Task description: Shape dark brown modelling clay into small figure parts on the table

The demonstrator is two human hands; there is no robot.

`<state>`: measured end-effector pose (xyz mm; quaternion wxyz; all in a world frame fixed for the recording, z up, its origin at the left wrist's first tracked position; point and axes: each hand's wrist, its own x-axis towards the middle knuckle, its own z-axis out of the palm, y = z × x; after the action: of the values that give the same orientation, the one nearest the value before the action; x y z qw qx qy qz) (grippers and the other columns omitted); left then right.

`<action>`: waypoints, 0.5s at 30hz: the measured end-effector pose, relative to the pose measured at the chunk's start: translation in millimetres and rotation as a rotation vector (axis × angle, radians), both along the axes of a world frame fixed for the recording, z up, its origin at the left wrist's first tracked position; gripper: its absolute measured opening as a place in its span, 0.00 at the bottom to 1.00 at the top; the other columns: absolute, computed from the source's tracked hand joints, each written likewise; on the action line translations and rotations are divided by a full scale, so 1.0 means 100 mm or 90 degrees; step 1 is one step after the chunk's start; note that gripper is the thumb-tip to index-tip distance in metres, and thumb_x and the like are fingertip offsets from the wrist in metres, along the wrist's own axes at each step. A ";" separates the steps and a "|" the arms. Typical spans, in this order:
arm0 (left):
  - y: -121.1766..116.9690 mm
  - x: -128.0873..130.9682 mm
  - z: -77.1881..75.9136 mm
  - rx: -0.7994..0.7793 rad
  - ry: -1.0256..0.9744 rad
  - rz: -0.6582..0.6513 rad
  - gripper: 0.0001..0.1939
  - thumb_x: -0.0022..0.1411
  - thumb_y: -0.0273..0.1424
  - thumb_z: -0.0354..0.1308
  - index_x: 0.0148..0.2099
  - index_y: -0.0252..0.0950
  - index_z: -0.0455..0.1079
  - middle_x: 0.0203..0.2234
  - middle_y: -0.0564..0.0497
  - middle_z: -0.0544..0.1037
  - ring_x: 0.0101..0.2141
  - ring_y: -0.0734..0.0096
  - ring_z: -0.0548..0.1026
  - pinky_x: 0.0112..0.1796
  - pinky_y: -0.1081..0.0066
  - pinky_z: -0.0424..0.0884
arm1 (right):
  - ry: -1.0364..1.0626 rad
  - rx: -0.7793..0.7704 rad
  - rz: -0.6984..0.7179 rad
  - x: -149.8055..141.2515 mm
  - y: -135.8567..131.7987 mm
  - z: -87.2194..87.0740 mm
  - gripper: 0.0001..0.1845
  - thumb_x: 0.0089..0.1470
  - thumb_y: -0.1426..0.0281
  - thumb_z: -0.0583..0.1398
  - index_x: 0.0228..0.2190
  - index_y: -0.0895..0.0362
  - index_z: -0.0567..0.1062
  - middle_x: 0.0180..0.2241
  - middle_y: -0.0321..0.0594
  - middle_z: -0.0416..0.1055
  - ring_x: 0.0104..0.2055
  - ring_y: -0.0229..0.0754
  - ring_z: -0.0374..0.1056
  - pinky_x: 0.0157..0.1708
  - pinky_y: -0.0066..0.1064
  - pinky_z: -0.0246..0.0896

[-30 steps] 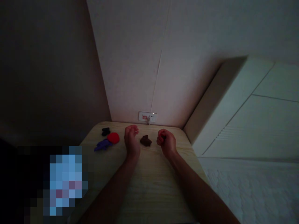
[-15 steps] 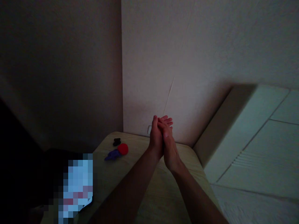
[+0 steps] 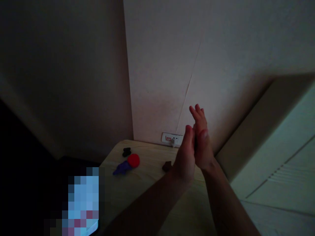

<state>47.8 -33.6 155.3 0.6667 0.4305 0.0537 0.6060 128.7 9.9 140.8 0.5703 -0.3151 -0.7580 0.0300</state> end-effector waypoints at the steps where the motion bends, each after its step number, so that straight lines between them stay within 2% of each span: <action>1: 0.00 -0.04 0.04 -0.022 -0.016 0.005 0.31 0.77 0.49 0.39 0.71 0.43 0.67 0.74 0.54 0.60 0.76 0.61 0.45 0.74 0.59 0.44 | -0.016 0.007 0.018 -0.03 -0.05 0.01 0.35 0.72 0.47 0.37 0.72 0.42 0.56 0.77 0.33 0.47 0.81 0.53 0.33 0.77 0.63 0.27; 4: 0.03 -0.14 0.14 -0.078 -0.040 0.044 0.33 0.76 0.52 0.35 0.66 0.44 0.72 0.70 0.52 0.68 0.75 0.58 0.51 0.73 0.57 0.50 | -0.046 0.000 0.094 -0.17 -0.26 0.07 0.36 0.71 0.45 0.40 0.73 0.42 0.53 0.78 0.33 0.44 0.80 0.54 0.35 0.77 0.61 0.29; 7: 0.08 -0.20 0.19 -0.123 -0.042 0.114 0.35 0.76 0.53 0.33 0.64 0.43 0.73 0.66 0.49 0.73 0.73 0.57 0.59 0.72 0.57 0.52 | -0.057 -0.019 0.153 -0.31 -0.50 0.13 0.40 0.68 0.40 0.39 0.73 0.42 0.52 0.78 0.31 0.44 0.80 0.58 0.37 0.77 0.61 0.32; 9: 0.10 -0.19 0.19 -0.104 -0.018 0.135 0.32 0.77 0.52 0.37 0.63 0.41 0.73 0.64 0.47 0.74 0.71 0.56 0.62 0.72 0.57 0.52 | -0.037 -0.033 0.148 -0.37 -0.62 0.17 0.43 0.66 0.38 0.35 0.73 0.42 0.52 0.78 0.30 0.44 0.80 0.59 0.37 0.77 0.62 0.33; 12: 0.06 -0.12 0.11 -0.030 0.057 0.112 0.25 0.75 0.48 0.49 0.61 0.40 0.75 0.60 0.47 0.78 0.71 0.53 0.63 0.72 0.57 0.54 | 0.033 -0.020 0.095 -0.38 -0.71 0.24 0.44 0.65 0.38 0.31 0.72 0.40 0.54 0.77 0.25 0.46 0.80 0.59 0.33 0.77 0.61 0.29; 15: 0.00 -0.01 0.00 0.000 0.090 0.077 0.25 0.74 0.49 0.51 0.60 0.39 0.76 0.56 0.46 0.80 0.68 0.50 0.67 0.70 0.57 0.60 | 0.076 0.015 0.081 -0.28 -0.66 0.28 0.45 0.63 0.35 0.33 0.71 0.39 0.57 0.77 0.24 0.45 0.80 0.58 0.30 0.78 0.57 0.28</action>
<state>46.4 -33.9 155.1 0.6235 0.4682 0.1266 0.6132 100.4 -56.4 168.6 0.6151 -0.2574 -0.7414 0.0757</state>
